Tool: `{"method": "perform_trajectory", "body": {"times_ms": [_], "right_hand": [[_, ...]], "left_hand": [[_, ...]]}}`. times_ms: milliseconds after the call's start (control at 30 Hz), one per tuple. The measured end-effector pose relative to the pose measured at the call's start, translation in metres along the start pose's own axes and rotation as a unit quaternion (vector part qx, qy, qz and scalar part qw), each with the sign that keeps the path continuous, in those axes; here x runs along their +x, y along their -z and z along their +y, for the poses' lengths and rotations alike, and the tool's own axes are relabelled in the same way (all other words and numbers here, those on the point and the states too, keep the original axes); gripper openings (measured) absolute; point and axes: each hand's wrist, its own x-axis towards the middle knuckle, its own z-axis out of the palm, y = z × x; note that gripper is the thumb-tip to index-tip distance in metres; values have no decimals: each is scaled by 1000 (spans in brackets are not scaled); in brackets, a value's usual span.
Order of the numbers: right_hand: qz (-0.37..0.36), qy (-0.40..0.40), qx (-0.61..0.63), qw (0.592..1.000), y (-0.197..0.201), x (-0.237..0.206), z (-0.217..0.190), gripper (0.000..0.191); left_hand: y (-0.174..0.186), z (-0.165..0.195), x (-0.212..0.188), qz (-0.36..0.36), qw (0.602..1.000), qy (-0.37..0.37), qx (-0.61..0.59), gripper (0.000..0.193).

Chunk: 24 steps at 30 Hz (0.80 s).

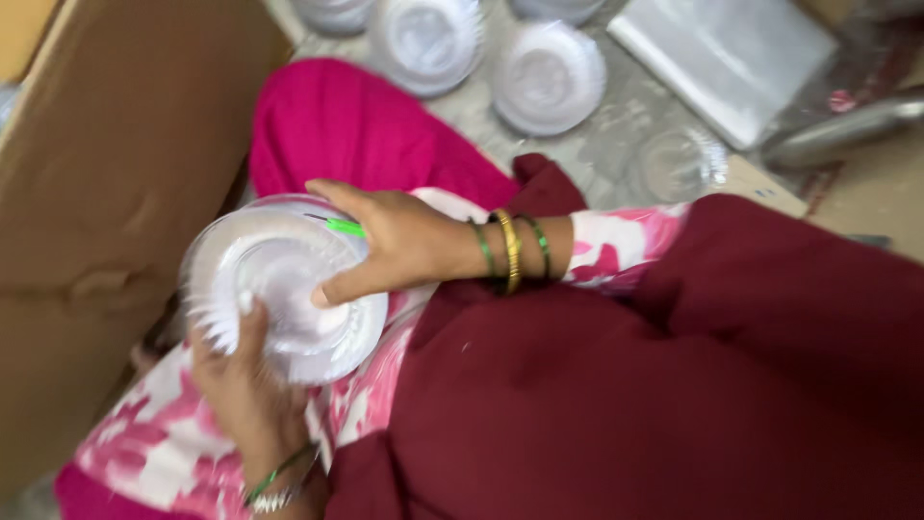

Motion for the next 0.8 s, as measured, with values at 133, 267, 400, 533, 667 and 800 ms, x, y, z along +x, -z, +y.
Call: {"method": "perform_trajectory", "body": {"times_ms": [133, 267, 400, 533, 667, 800], "right_hand": [[19, -47, 84, 995, 27, -1, 5, 85], [-18, -30, 304, 952, 49, -9, 8, 80], [-2, -98, 394, 914, 76, -24, 24, 74], [43, -88, 513, 853, 95, -42, 57, 65], [109, -34, 583, 804, 132, -65, 99, 60], [156, 8, 525, 837, 206, -114, 144, 50]], "left_hand": [[-29, 27, -7, -43, 999, -3, 18, 53], [-57, 37, -10, -125, 991, -40, -25, 52], [-94, 47, -13, -165, 985, -19, 51, 63], [-120, 60, -22, -288, 943, 95, -134, 79], [-127, 65, -26, -398, 914, 73, -36, 87], [-103, 63, -19, -368, 927, 57, 52, 77]]}}
